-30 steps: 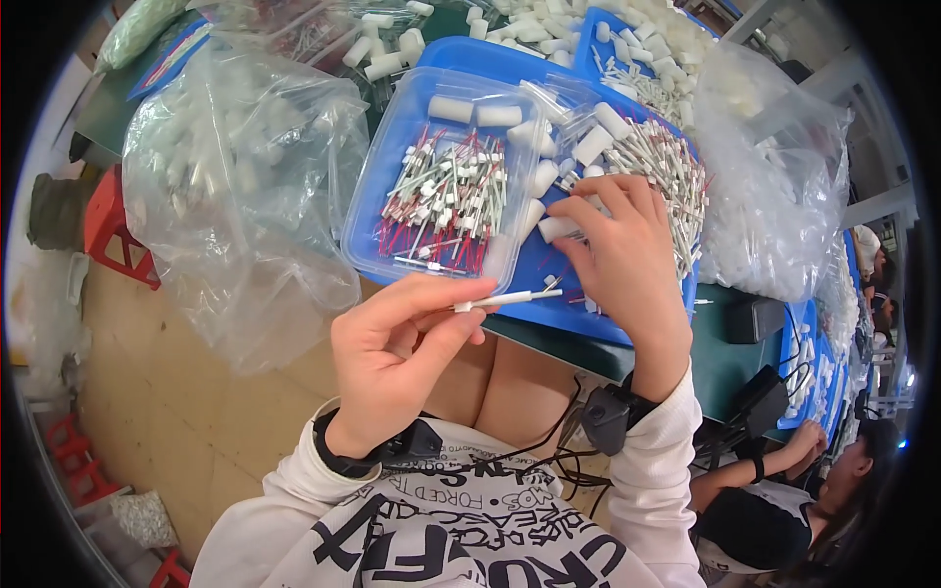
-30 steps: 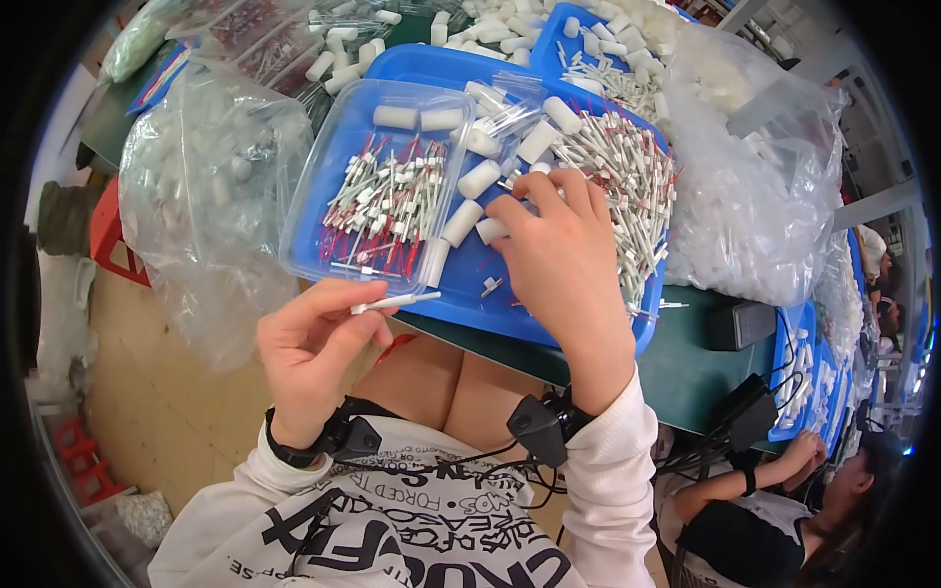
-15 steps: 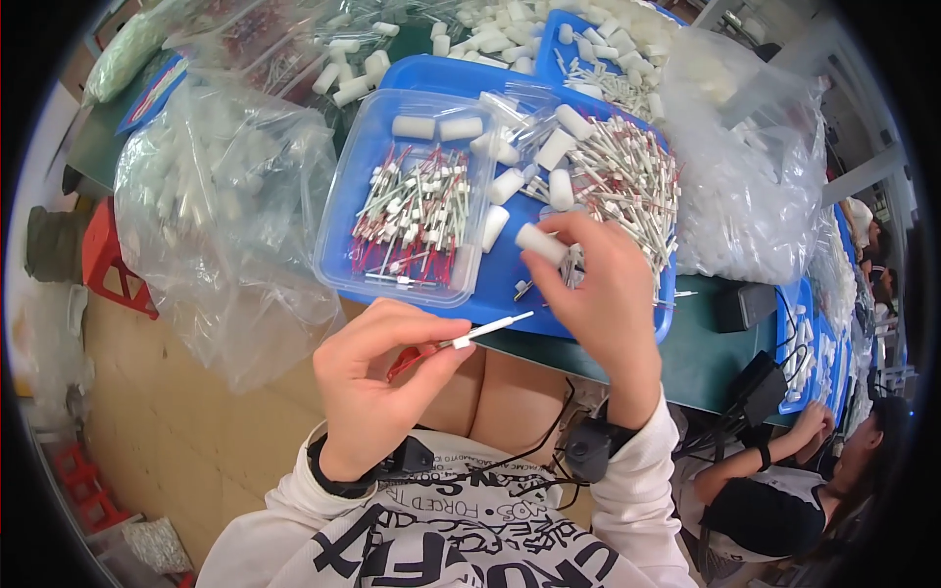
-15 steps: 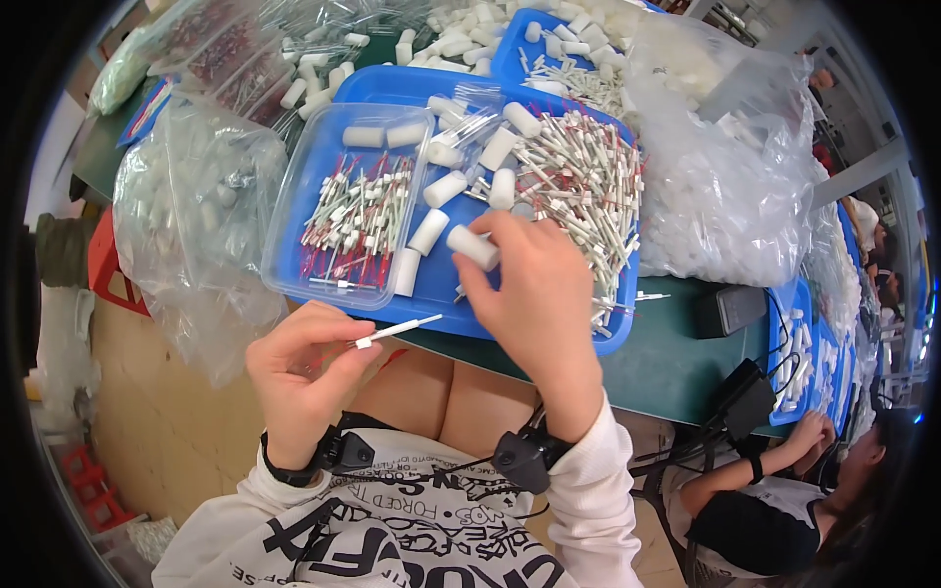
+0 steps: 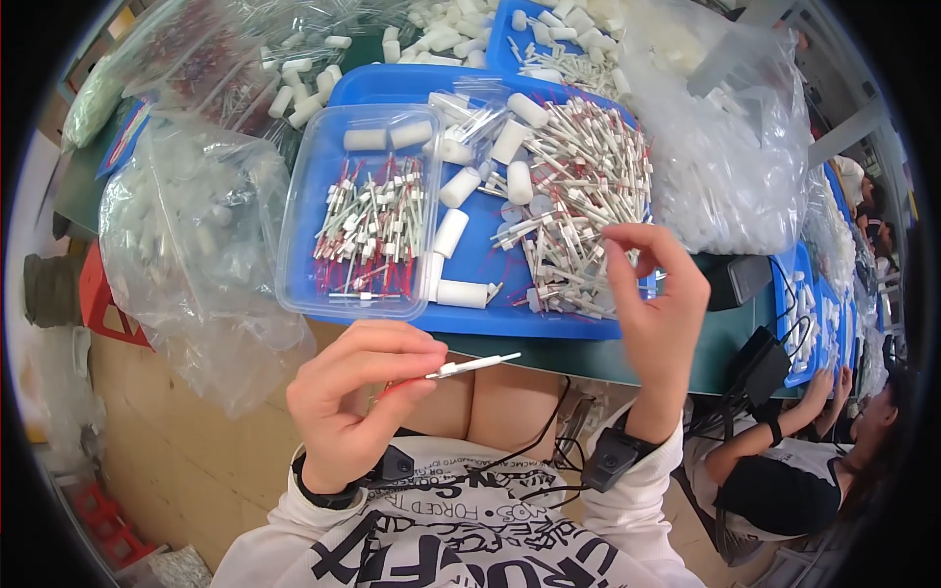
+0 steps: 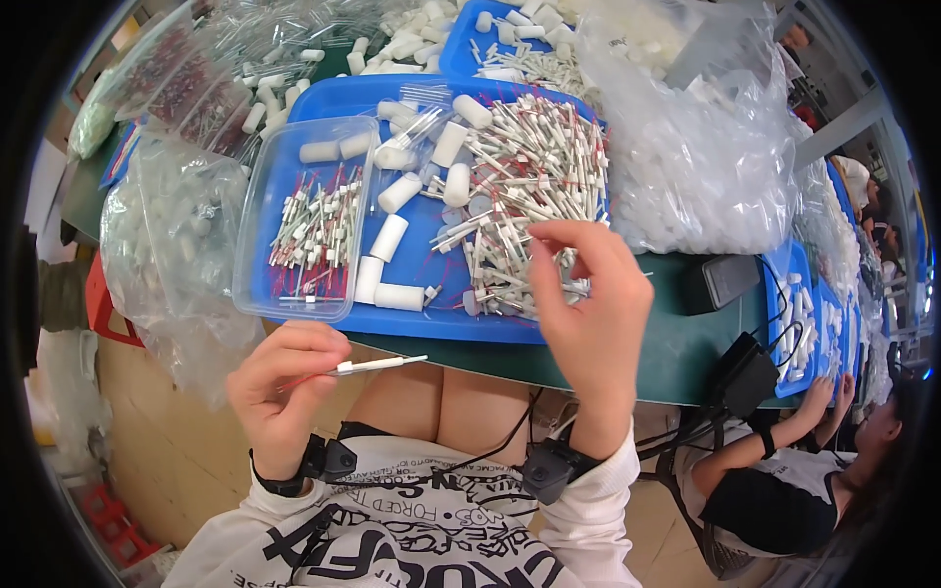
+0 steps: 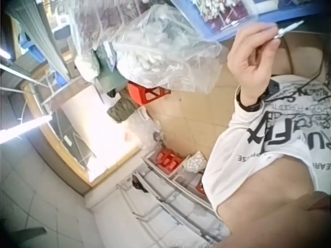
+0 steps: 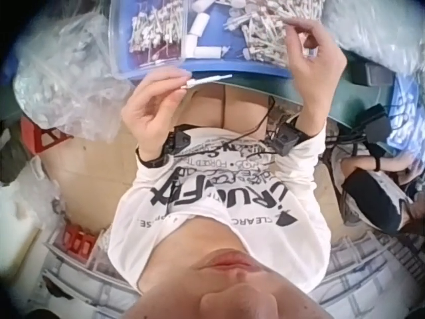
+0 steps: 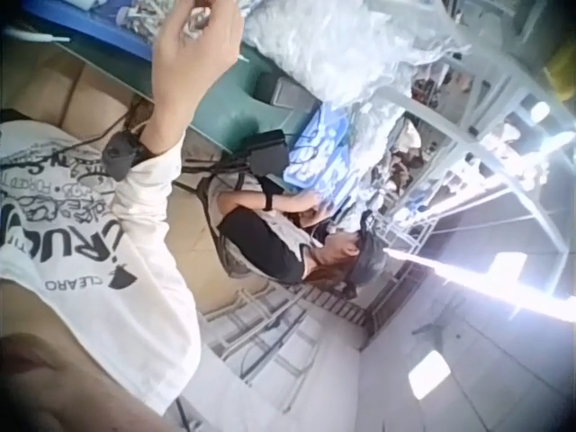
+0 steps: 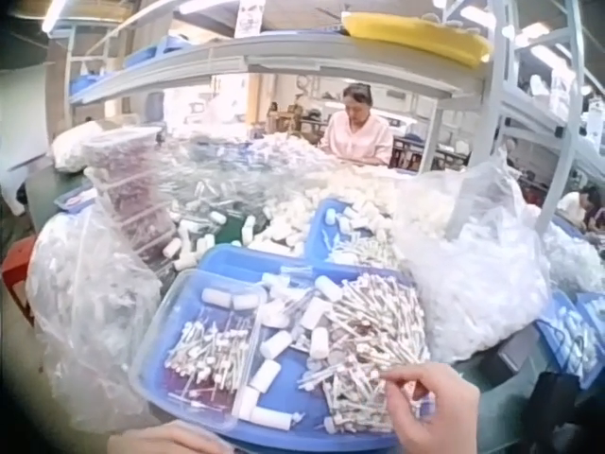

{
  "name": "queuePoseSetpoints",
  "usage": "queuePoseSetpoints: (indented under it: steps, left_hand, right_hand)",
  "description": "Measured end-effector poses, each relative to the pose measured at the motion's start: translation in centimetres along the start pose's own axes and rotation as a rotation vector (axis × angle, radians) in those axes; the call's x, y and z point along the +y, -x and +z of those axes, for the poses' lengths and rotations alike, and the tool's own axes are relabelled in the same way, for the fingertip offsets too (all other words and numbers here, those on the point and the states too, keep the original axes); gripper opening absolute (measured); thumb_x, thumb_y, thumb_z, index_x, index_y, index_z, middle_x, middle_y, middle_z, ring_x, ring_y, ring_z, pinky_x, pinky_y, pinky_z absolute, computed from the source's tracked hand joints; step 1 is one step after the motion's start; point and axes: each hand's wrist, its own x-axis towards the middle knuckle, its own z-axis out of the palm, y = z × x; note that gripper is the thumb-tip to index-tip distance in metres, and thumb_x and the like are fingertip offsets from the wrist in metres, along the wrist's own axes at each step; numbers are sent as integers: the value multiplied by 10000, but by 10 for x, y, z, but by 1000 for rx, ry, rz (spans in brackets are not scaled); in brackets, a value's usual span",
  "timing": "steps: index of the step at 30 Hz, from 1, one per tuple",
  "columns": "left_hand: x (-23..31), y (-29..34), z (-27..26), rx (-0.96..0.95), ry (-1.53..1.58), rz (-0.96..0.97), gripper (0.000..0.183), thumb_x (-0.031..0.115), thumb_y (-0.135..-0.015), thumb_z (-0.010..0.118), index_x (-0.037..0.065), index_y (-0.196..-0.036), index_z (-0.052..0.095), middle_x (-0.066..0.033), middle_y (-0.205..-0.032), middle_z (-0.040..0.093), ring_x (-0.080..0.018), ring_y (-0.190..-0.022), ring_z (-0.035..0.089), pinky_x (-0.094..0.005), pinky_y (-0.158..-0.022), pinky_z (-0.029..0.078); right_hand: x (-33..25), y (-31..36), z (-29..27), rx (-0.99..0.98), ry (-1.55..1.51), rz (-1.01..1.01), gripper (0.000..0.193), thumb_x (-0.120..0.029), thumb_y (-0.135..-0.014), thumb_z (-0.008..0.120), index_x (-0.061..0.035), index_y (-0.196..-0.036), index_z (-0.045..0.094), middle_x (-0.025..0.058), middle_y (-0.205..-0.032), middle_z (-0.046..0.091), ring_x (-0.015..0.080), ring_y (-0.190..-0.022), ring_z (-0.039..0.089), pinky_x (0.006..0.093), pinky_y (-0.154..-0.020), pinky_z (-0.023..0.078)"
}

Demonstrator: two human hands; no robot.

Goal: Assembling small plastic components and wires into a cylindrical housing.

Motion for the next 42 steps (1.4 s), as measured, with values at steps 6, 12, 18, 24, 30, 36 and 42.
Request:
queuePoseSetpoints:
  steps: [6,12,18,24,30,36,42]
  left_hand:
    - [-6,0,2,-32,348,-44,189,-129,-794,511,-81,-966,573,-185,-928,614,-276,-921,602,-349,-793,478]
    - [-1,-3,9,-202,417,-206,151,-76,-868,436,-73,-959,556,-156,-961,567,-178,-843,565,-263,-722,451]
    - [3,-5,19,-186,331,-341,121,-9,-901,466,-55,-956,564,-82,-915,587,-75,-723,507,-192,-646,403]
    - [9,-5,30,-239,189,-303,96,-11,-863,547,-41,-938,600,-36,-820,618,-36,-643,511,-156,-538,383]
    - [26,-7,49,-196,4,-185,85,-37,-832,559,-30,-907,600,-64,-800,617,-68,-640,543,-186,-540,435]
    - [22,-13,53,-293,-271,128,109,-50,-760,623,6,-852,609,-61,-688,592,-153,-550,536,-257,-487,414]
    - [24,-14,57,-272,-461,279,180,-43,-691,652,11,-860,623,-81,-680,570,-216,-538,533,-294,-470,409]
  right_hand:
    - [12,21,-32,-30,97,199,108,11,-718,640,-19,-821,641,45,-697,591,121,-589,452,229,-551,374]
    - [10,28,-22,-144,373,140,141,-78,-656,727,-12,-754,649,66,-656,531,168,-619,505,274,-562,377]
    - [10,21,-20,-272,418,82,162,-76,-674,723,-5,-785,627,46,-661,533,141,-589,497,261,-553,385]
    - [-4,31,-33,94,-186,248,139,-8,-797,614,24,-927,577,44,-773,585,77,-623,523,200,-564,419]
    - [-44,63,-26,-98,-1015,363,331,4,-822,556,88,-1139,509,148,-915,614,176,-786,604,287,-736,496]
    - [-38,74,-18,-149,-1329,506,316,-106,-868,543,52,-1126,453,242,-1004,615,275,-976,600,400,-928,428]
    - [-42,75,-15,-271,-1199,491,381,-290,-922,496,-15,-1122,325,360,-1114,528,404,-1053,561,456,-940,413]
